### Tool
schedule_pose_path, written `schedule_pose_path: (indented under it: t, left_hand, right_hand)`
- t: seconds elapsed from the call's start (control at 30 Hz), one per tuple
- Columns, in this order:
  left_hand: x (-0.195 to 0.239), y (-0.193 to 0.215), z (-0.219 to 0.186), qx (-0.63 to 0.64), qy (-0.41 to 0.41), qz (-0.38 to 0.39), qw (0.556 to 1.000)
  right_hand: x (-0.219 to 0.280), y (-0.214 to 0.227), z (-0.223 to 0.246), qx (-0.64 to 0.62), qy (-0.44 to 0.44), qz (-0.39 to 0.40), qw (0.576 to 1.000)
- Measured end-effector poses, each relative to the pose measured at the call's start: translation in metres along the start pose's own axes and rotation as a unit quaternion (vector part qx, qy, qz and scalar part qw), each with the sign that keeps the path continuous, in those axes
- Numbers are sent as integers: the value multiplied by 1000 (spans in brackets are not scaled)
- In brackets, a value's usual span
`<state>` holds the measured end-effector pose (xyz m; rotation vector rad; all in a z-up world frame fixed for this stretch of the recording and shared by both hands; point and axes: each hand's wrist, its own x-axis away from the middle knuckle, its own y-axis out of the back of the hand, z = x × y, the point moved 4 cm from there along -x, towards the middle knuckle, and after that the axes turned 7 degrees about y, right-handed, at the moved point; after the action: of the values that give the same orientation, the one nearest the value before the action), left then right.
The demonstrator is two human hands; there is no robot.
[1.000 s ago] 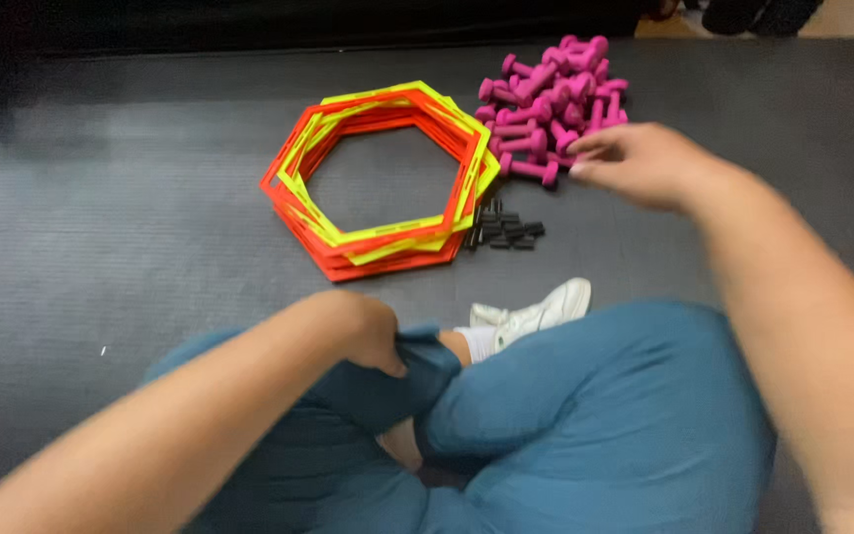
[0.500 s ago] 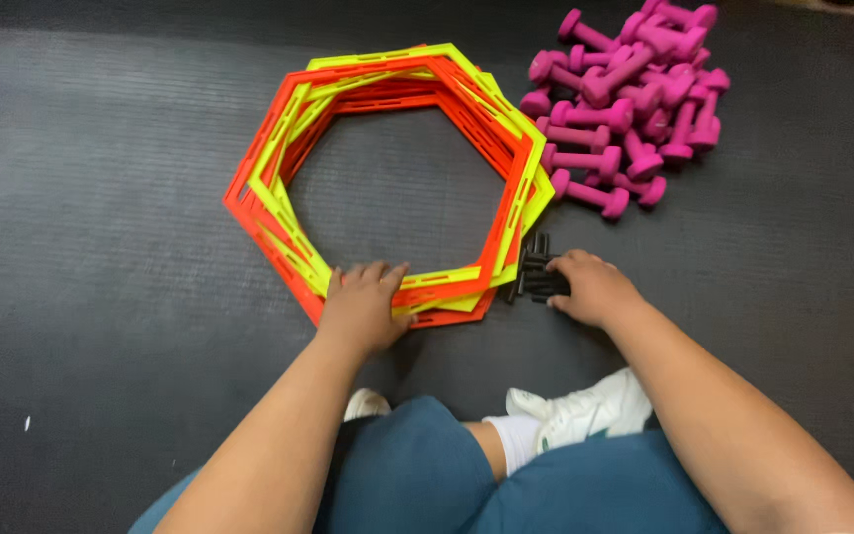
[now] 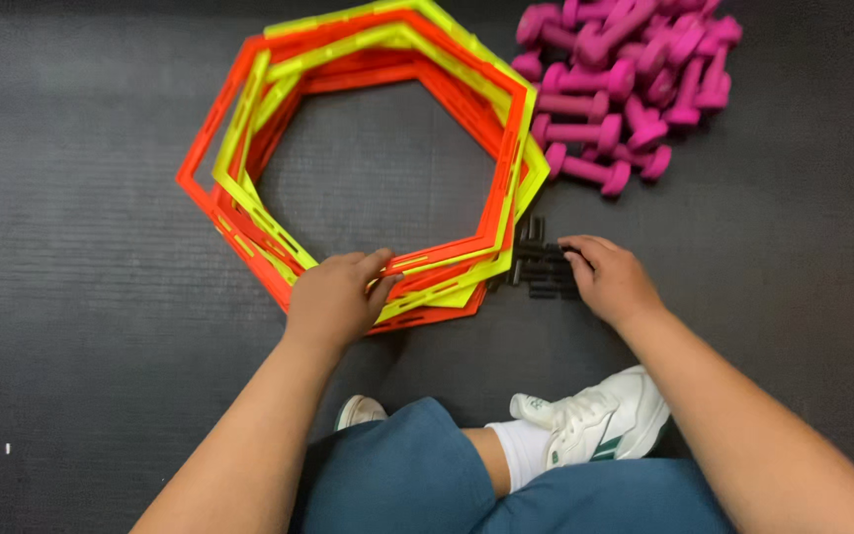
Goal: The person sits cross-legged on a dark gym mat and assembles hexagonal frames using small black connectors. They handle orange and yellow frames, inserting connectors into slots along the edges to join the pieces together.
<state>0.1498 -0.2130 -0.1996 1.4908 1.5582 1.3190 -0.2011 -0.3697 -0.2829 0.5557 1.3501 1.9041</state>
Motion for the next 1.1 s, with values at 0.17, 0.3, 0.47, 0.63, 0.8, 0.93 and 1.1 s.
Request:
schedule_pose_path:
  t: [0.17,0.3,0.47,0.63,0.8,0.93,1.1]
  left_hand:
    - [48,65,-16,42,-17,-286,957]
    - [95,94,-34,3,-13,-402,916]
    - [155,93,-92,-77,-71,-328,939]
    - [161,76,-112,-106,-56,-178,977]
    - [133,73,-101,-135,71,22,988]
    - [104,32,-99,-127,88,114,981]
    - [106,32,-148,85,81,237,965]
  right_hand:
    - [-15,8,30,-395,-156,-155,892]
    - [-14,51,94,-605,-206,-135,757]
    - [7,120,155,-732,-222,-44,643]
    - [27,113,137,-643,-299,-32,705]
    - [36,90,132,-667,-213,-59,712]
    - [42,77,148,-645,-223,-61,728]
    - [53,29,157,-620,-248,-34,743]
